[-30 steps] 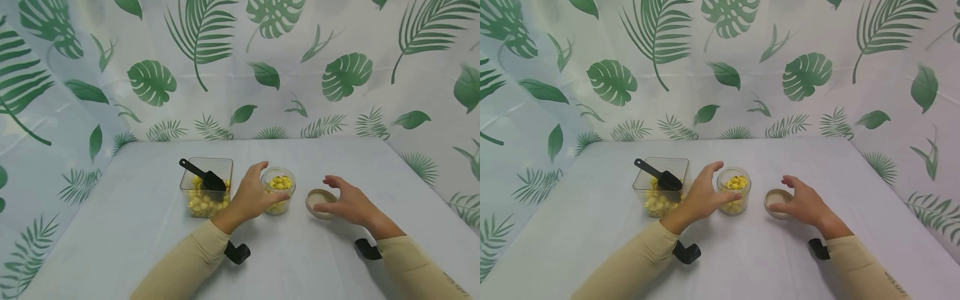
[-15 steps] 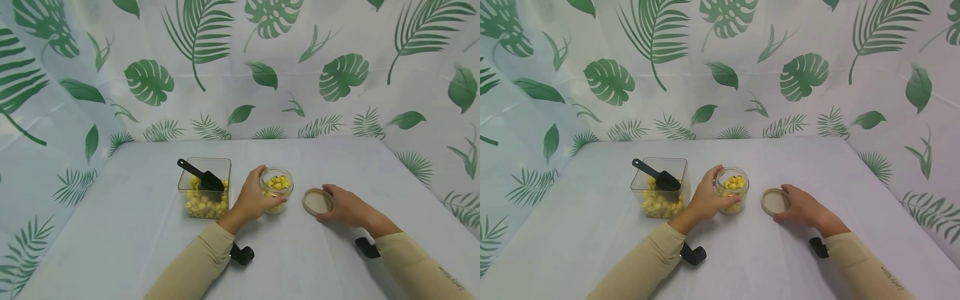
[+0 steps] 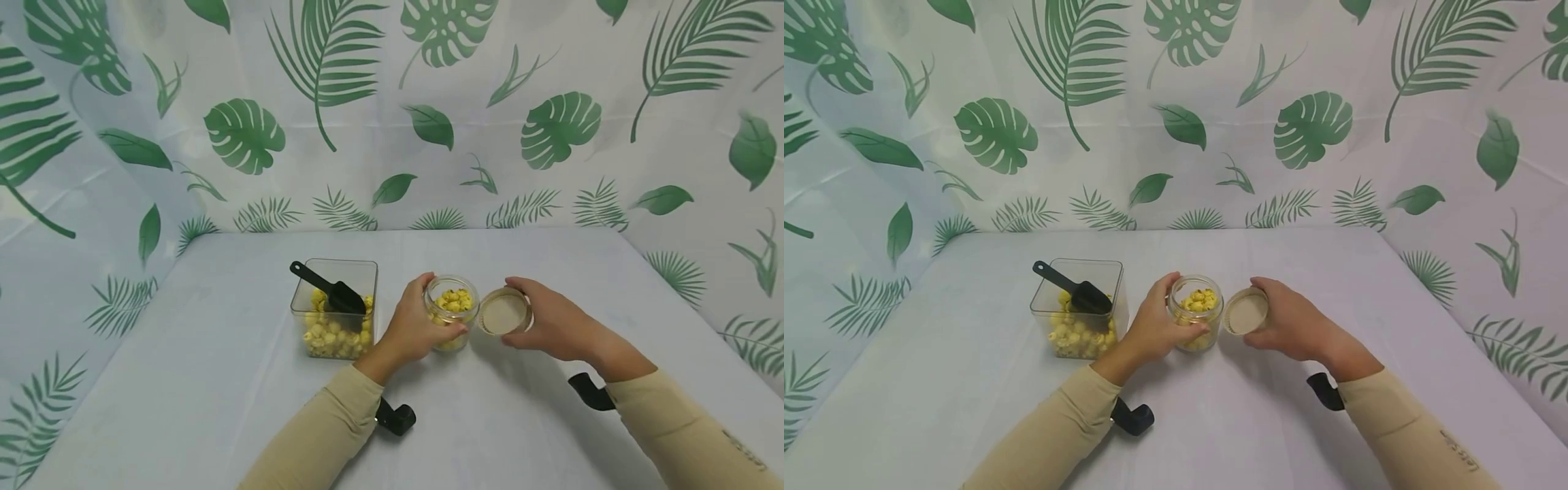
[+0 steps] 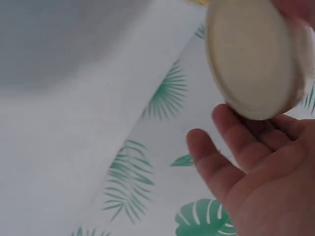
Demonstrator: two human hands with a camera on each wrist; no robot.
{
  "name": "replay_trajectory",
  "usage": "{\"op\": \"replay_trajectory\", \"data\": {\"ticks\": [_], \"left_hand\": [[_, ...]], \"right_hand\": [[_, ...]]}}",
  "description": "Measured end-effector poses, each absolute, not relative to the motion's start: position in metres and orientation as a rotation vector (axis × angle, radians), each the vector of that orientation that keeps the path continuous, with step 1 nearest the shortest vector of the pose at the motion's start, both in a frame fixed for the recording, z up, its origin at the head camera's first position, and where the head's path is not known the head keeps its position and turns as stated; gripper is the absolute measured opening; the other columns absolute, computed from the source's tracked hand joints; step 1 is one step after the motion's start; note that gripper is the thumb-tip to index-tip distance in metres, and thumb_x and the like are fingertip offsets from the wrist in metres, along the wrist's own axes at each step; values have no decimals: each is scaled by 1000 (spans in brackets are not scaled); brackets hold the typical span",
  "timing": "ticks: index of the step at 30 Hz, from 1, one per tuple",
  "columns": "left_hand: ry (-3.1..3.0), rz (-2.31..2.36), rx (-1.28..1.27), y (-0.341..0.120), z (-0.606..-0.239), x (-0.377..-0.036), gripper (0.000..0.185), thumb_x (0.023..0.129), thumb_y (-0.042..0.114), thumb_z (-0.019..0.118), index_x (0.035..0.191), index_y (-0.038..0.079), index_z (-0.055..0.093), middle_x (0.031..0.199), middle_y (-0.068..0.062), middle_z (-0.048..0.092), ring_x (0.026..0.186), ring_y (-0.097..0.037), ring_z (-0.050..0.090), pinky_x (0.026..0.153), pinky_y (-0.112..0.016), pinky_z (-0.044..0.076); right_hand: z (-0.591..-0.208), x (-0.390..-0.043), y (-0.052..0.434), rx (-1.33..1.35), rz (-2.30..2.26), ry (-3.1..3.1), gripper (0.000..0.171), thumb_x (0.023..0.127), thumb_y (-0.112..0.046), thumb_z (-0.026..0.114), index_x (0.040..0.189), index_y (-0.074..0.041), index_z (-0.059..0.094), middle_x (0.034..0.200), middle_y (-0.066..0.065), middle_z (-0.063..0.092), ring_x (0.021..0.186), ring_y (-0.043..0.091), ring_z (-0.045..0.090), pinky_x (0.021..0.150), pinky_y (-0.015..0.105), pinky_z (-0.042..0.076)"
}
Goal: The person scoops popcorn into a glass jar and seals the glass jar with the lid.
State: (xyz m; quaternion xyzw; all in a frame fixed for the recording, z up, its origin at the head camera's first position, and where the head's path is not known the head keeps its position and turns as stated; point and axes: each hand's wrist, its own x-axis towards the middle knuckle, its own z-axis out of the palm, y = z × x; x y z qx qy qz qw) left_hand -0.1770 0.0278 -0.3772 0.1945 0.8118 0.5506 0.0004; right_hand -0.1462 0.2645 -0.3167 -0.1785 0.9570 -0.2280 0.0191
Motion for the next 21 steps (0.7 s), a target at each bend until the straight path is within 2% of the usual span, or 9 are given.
{"op": "replay_trajectory", "data": {"ticks": [6,11,16,21], "left_hand": [[2532,1752,591,28,-378,-176,99,75,21,91,152,1,31,145,-16,42,132,-33,45,109,-44,37],[2516,1761,596,26,-379,-175,99,76,22,90,152,0,30,142,-14,43,125,-31,49,105,-43,40],[2496,1772,599,24,-378,-175,97,77,22,89,152,1,31,142,-13,43,123,-27,49,103,-43,42],[2475,1788,611,25,-378,-176,96,77,23,89,151,2,31,144,-12,42,124,-25,48,101,-43,44]], "right_hand": [[-302,-154,246,-622,-938,2928,88,81,-19,83,149,5,34,146,23,45,129,41,47,102,58,41],[-304,-162,225,-721,-1067,2904,85,81,-13,82,148,6,34,146,22,45,131,38,46,104,56,41],[-310,-170,212,-776,-1097,2869,81,81,-15,79,148,4,37,146,19,48,122,34,51,96,53,47],[-311,-175,203,-825,-1058,2866,77,82,-18,78,147,2,41,145,15,50,119,31,52,93,48,46]]}}
